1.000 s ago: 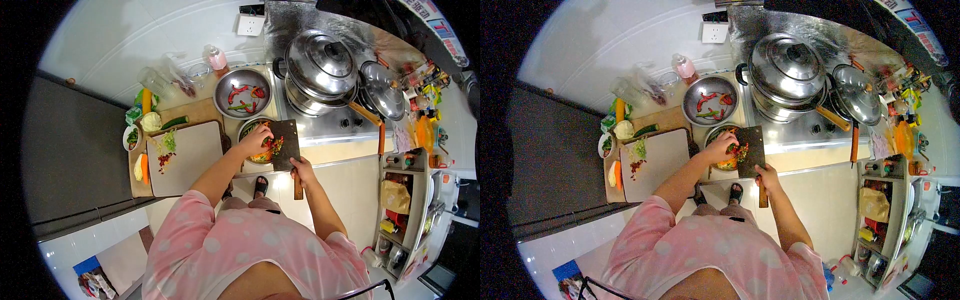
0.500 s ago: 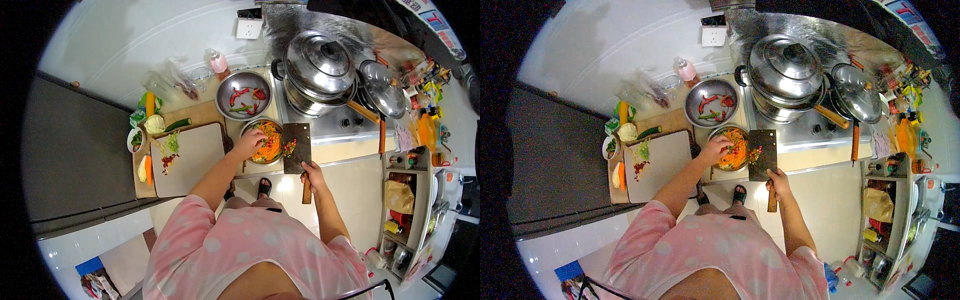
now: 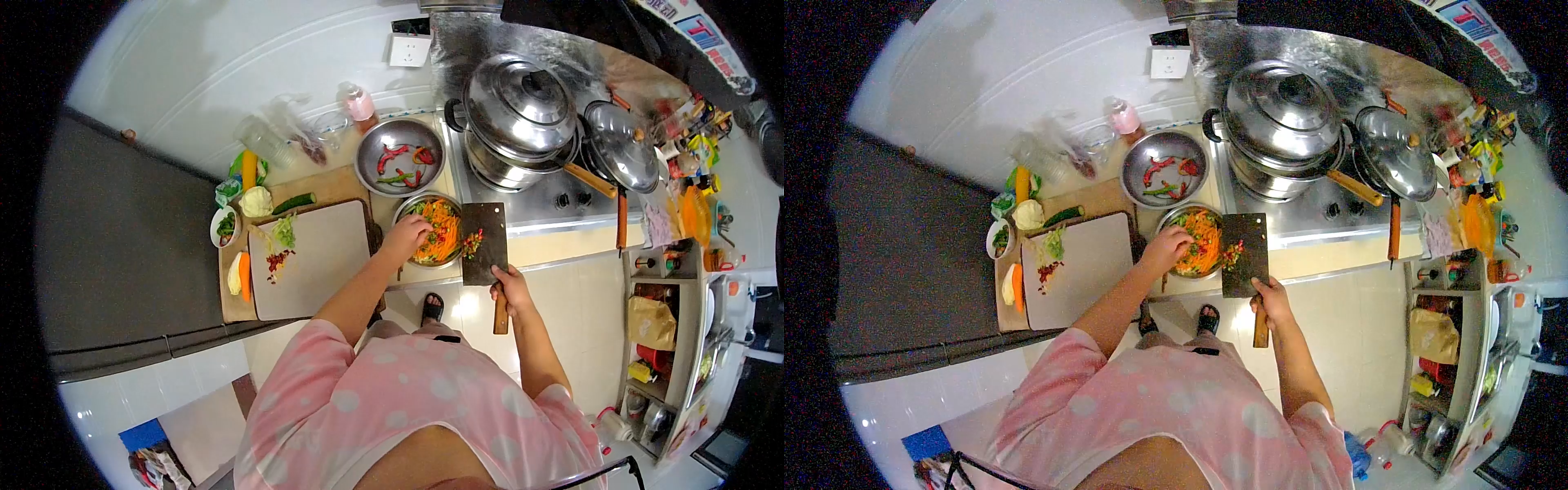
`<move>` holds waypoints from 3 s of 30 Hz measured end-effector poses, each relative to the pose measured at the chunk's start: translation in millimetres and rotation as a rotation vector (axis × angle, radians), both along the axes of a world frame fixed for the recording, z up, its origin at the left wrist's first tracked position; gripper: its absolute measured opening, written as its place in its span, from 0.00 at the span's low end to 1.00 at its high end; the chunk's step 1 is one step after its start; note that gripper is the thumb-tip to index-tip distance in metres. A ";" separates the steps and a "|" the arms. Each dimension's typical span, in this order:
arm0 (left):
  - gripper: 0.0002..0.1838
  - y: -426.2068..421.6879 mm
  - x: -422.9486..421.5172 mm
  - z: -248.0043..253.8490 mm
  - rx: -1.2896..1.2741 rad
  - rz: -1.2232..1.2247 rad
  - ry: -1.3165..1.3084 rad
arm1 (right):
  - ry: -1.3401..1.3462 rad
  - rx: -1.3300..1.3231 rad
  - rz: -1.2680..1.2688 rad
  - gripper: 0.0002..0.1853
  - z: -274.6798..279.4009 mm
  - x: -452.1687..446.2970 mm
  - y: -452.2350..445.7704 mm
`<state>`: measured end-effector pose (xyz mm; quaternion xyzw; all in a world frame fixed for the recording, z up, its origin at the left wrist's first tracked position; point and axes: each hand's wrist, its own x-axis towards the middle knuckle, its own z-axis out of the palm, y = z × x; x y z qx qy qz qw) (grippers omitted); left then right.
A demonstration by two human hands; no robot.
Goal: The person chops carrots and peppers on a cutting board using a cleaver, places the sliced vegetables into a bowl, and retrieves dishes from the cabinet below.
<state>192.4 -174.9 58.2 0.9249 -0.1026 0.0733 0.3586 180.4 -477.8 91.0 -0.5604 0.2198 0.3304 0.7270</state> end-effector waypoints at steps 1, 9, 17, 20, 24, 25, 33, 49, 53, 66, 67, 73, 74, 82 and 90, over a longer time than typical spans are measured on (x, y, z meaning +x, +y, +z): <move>0.05 0.3 0.3 0.1 -0.024 0.023 0.010 | -0.010 0.004 0.003 0.07 -0.7 -0.2 0.1; 0.06 16.5 -0.1 41.3 -0.090 0.246 0.020 | -0.042 0.027 0.008 0.07 5.4 3.1 12.0; 0.21 -17.5 9.2 65.6 -0.072 -0.173 0.106 | -0.034 0.019 0.037 0.08 11.3 12.0 36.8; 0.25 -25.1 3.6 70.0 -0.015 -0.195 0.094 | -0.039 0.049 0.027 0.08 7.6 13.7 41.3; 0.25 -24.7 2.1 52.8 -0.091 -0.117 0.191 | -0.019 0.039 0.044 0.07 12.0 14.9 47.3; 0.25 -25.2 1.5 52.5 -0.110 -0.098 0.234 | -0.013 0.045 0.044 0.07 12.8 15.4 48.2; 0.19 -28.9 7.3 36.3 -0.250 -0.018 0.285 | 0.005 0.071 0.040 0.06 -1.9 22.0 56.5; 0.11 27.7 8.7 30.6 -0.121 0.199 0.306 | -0.070 -0.037 0.010 0.08 -8.1 26.5 21.3; 0.17 -7.9 20.2 29.2 -0.031 -0.072 0.068 | -0.062 -0.055 0.055 0.05 -4.8 27.3 35.6; 0.15 -42.5 29.4 23.5 0.062 -0.243 0.013 | -0.068 -0.001 0.042 0.06 -4.9 30.3 59.5; 0.14 -41.7 26.8 26.1 0.071 -0.246 0.024 | -0.084 -0.015 0.047 0.06 -3.0 30.1 59.5; 0.11 -22.7 14.7 21.1 0.139 -0.218 0.024 | -0.154 -0.081 0.057 0.07 -8.3 28.0 53.4; 0.11 -20.6 13.0 21.0 0.147 -0.201 -0.007 | -0.180 -0.099 0.060 0.06 -6.9 26.9 51.5; 0.09 -39.1 2.5 57.7 0.083 -0.230 -0.099 | -0.374 -0.298 0.089 0.08 26.6 8.9 60.9; 0.14 41.4 -63.5 58.7 0.168 0.321 -0.146 | -1.232 -0.858 0.180 0.09 41.6 -21.0 97.9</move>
